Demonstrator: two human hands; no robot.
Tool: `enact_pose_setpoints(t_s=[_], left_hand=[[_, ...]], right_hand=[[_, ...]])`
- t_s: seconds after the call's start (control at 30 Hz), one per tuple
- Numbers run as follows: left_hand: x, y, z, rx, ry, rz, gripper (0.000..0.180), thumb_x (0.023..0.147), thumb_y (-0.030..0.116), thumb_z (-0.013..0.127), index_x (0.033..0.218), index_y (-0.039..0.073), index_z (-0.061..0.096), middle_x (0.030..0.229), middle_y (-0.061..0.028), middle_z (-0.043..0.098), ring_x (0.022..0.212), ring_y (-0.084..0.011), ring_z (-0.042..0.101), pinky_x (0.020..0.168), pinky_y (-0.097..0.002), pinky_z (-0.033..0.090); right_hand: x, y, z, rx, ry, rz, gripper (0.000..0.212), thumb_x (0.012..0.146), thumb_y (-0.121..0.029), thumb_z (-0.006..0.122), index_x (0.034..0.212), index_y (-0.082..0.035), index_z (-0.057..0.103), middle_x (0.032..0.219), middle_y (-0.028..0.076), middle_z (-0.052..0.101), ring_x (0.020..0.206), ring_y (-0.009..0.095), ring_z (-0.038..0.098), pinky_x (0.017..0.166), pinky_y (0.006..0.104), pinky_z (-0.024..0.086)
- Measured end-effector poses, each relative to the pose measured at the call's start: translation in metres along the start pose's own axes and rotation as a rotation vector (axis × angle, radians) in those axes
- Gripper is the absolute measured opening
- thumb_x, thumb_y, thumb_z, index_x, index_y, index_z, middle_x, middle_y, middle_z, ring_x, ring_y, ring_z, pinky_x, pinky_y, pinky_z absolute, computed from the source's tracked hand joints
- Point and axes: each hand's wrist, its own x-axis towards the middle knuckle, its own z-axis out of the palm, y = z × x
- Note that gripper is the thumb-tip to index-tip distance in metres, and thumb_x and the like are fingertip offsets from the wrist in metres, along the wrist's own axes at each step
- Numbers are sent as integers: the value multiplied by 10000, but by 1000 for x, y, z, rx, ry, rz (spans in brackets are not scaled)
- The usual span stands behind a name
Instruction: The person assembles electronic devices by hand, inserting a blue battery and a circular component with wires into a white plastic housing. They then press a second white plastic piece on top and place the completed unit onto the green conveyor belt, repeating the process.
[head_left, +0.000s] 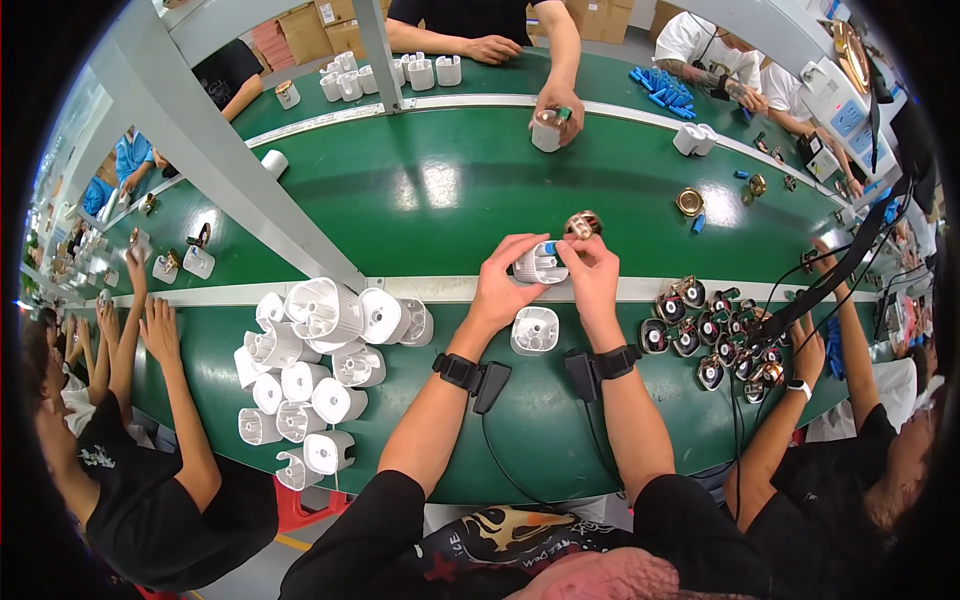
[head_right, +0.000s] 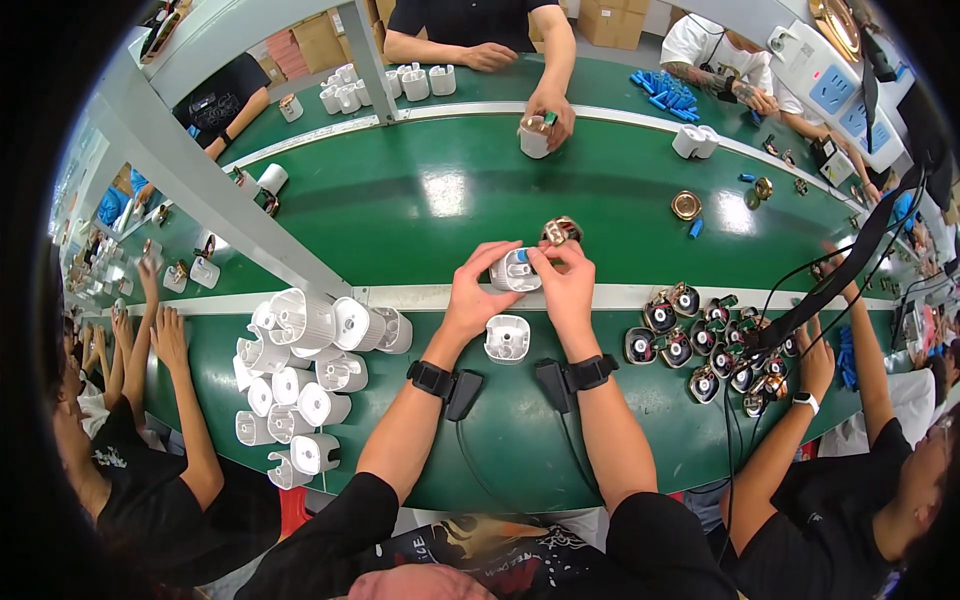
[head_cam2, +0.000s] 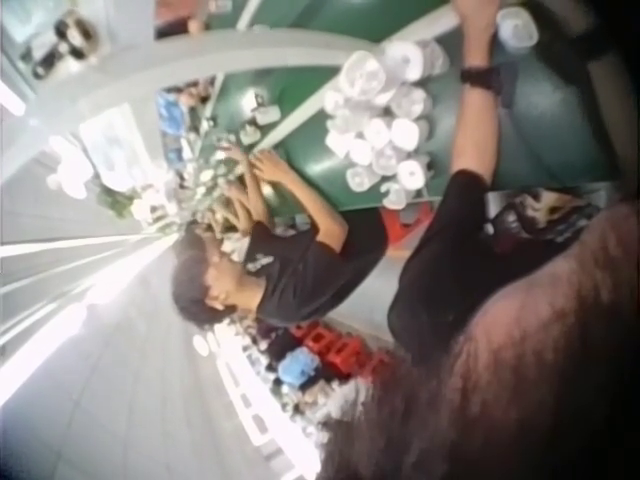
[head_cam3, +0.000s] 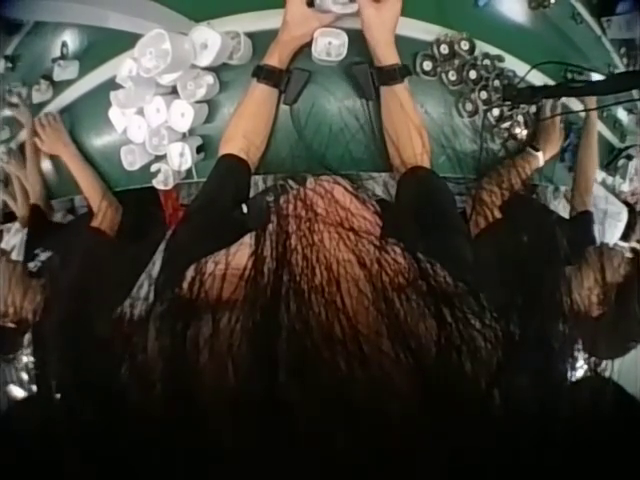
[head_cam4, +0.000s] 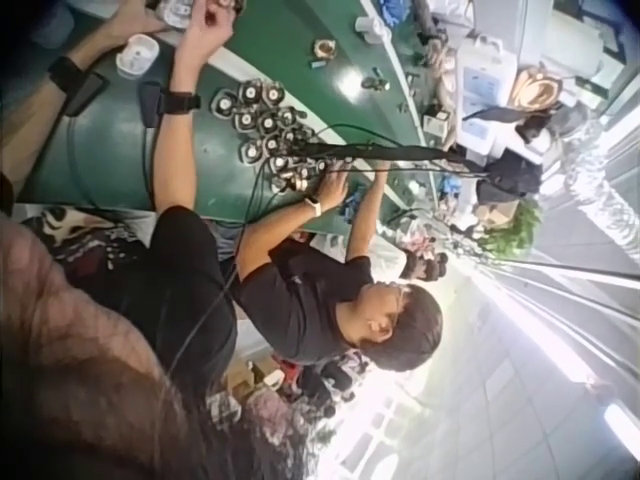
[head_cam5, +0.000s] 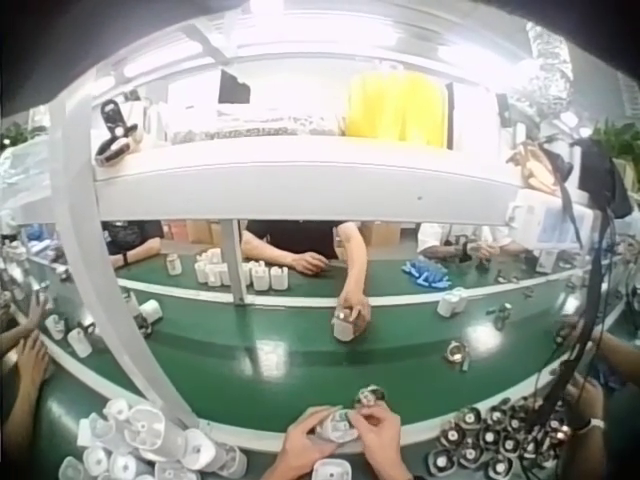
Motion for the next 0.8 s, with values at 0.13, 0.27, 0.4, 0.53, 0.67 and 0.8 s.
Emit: enact_pose_setpoints(t_s=[0.13, 0.27, 0.4, 0.53, 0.67, 0.8], left_hand=[[0, 3, -2, -30, -54, -39, 676, 616, -27, 790, 1266, 28, 612, 1208, -98, 601, 1115, -208, 589, 1008, -332, 454], [-1, -1, -2, -156, -29, -51, 672, 620, -54, 789, 1265, 12, 609, 1206, -84, 601, 1106, -191, 585, 1007, -317, 455], [-1, 1, 0, -155, -38, -34, 676, 619, -71, 794, 1266, 3, 608, 1215, -75, 599, 1116, -177, 578, 1008, -305, 455], [0, -3, 1, -171, -10, -30, 684, 614, -66, 802, 1266, 4, 608, 1218, -80, 599, 1129, -180, 581, 1009, -315, 465], [1, -8, 1, -171, 49, -22, 655, 598, -35, 814, 1227, 43, 645, 1181, -90, 638, 1073, -211, 629, 955, -324, 501], [-1, -5, 6, -207, 32, -43, 634, 609, -26, 821, 1214, 41, 644, 1176, -88, 644, 1057, -210, 640, 946, -324, 509]], right_hand=[[-9, -5, 19, 293, 138, 190, 125, 889, -68, 691, 909, 46, 644, 986, 74, 670, 847, 105, 616, 743, 240, 496], [-12, -18, 25, 398, 208, 288, 168, 898, -101, 687, 950, 57, 664, 1014, 88, 677, 860, 107, 621, 757, 249, 496], [-12, -19, 17, 132, 69, 391, 232, 907, -122, 673, 1038, 69, 674, 1028, 93, 685, 878, 111, 628, 784, 251, 497], [-11, -22, 22, 409, 94, 379, 287, 907, -122, 657, 1131, 57, 663, 1018, 80, 691, 883, 114, 631, 773, 250, 505], [-12, -11, 29, 622, 100, 404, 282, 898, -111, 659, 1126, 55, 670, 1013, 71, 693, 879, 110, 630, 766, 248, 504], [-11, -11, 26, 642, 105, 537, 292, 900, -117, 656, 1136, 55, 667, 1026, 76, 693, 881, 119, 638, 774, 262, 507]])
